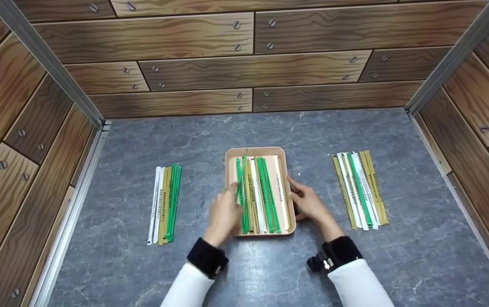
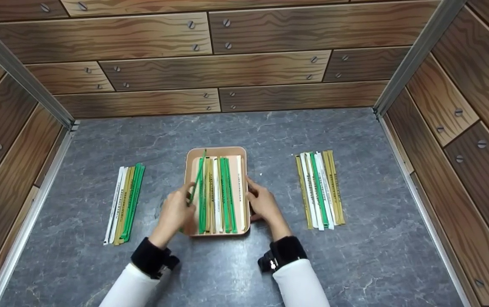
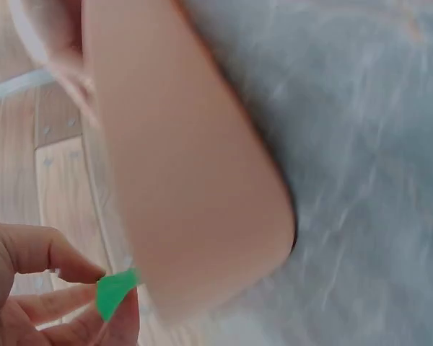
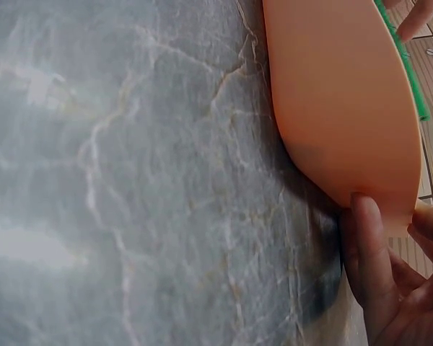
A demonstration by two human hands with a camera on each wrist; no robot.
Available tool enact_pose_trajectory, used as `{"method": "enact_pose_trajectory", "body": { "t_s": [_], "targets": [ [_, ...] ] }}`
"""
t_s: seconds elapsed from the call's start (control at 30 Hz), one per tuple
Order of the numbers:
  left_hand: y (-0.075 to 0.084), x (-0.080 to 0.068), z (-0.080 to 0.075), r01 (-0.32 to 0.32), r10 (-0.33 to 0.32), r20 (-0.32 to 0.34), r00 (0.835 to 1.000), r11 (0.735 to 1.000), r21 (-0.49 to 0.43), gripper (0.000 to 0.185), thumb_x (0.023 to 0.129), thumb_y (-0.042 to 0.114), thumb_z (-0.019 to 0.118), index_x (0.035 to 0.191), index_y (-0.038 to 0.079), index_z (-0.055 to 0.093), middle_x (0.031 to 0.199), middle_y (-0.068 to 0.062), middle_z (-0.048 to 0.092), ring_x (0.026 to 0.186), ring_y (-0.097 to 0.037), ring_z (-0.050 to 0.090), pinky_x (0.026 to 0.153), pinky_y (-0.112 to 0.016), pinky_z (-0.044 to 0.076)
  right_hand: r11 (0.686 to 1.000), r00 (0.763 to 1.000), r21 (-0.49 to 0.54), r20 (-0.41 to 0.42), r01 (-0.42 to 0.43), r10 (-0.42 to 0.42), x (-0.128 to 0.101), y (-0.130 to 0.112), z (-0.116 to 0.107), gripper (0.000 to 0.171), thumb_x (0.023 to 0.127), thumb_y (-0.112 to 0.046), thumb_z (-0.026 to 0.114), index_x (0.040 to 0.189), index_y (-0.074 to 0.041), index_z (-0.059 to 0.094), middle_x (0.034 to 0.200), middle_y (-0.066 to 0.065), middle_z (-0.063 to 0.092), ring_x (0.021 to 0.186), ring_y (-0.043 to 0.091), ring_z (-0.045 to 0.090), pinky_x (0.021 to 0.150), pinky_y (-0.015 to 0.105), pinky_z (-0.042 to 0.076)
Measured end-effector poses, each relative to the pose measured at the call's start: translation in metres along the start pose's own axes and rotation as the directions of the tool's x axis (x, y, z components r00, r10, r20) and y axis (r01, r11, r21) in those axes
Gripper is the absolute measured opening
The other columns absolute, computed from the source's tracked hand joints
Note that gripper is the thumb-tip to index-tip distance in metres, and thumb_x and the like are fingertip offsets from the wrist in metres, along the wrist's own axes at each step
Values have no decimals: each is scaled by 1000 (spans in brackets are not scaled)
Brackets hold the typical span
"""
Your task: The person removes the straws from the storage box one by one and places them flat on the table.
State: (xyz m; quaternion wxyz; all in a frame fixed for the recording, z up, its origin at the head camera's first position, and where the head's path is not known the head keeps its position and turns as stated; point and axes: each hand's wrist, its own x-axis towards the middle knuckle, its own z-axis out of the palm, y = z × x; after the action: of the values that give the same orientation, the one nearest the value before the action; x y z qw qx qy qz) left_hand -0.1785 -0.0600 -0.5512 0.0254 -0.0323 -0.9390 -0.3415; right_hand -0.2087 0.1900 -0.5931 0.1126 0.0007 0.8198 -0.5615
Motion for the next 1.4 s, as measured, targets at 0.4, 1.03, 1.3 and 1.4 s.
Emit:
{"method": "enact_pose_trajectory", "body": {
  "t_s": [0.4, 1.03, 1.3, 1.4],
  "targets": [
    [-61, -8, -59, 82, -92, -130, 987, 993, -84, 51, 74, -17, 55, 123, -6, 64, 97, -23, 70, 87, -36, 68, 71, -45, 57, 1000, 1000, 14, 5, -1, 1, -1, 0, 0, 54, 99, -5, 55, 150, -14, 40, 119, 28, 60, 92, 33, 64, 50, 43, 57],
    [-151, -23, -116, 455, -454, -84, 887, 890, -10, 51, 84, -12, 45, 133, -6, 56, 112, -30, 64, 93, -44, 63, 72, -51, 53, 997, 998, 56, 34, -58, 56, -2, -1, -1, 55, 101, -8, 53, 152, -20, 38, 128, 26, 56, 90, 33, 66, 47, 45, 56],
    [-161, -19, -122, 488, -485, -83, 871, 872, 33, 51, 83, -7, 50, 133, -5, 56, 107, -30, 65, 88, -43, 64, 70, -53, 52, 995, 996, 60, 32, -80, 78, -2, -2, 0, 55, 101, -9, 53, 152, -22, 38, 128, 25, 56, 90, 33, 65, 48, 45, 56],
    [-164, -18, -121, 483, -479, -76, 874, 874, 51, 48, 84, -6, 51, 132, -3, 58, 107, -30, 65, 87, -43, 64, 69, -53, 51, 996, 998, 52, 27, -67, 65, -2, -2, 0, 55, 100, -8, 53, 152, -21, 39, 127, 25, 57, 90, 33, 65, 47, 45, 56]
  ]
}}
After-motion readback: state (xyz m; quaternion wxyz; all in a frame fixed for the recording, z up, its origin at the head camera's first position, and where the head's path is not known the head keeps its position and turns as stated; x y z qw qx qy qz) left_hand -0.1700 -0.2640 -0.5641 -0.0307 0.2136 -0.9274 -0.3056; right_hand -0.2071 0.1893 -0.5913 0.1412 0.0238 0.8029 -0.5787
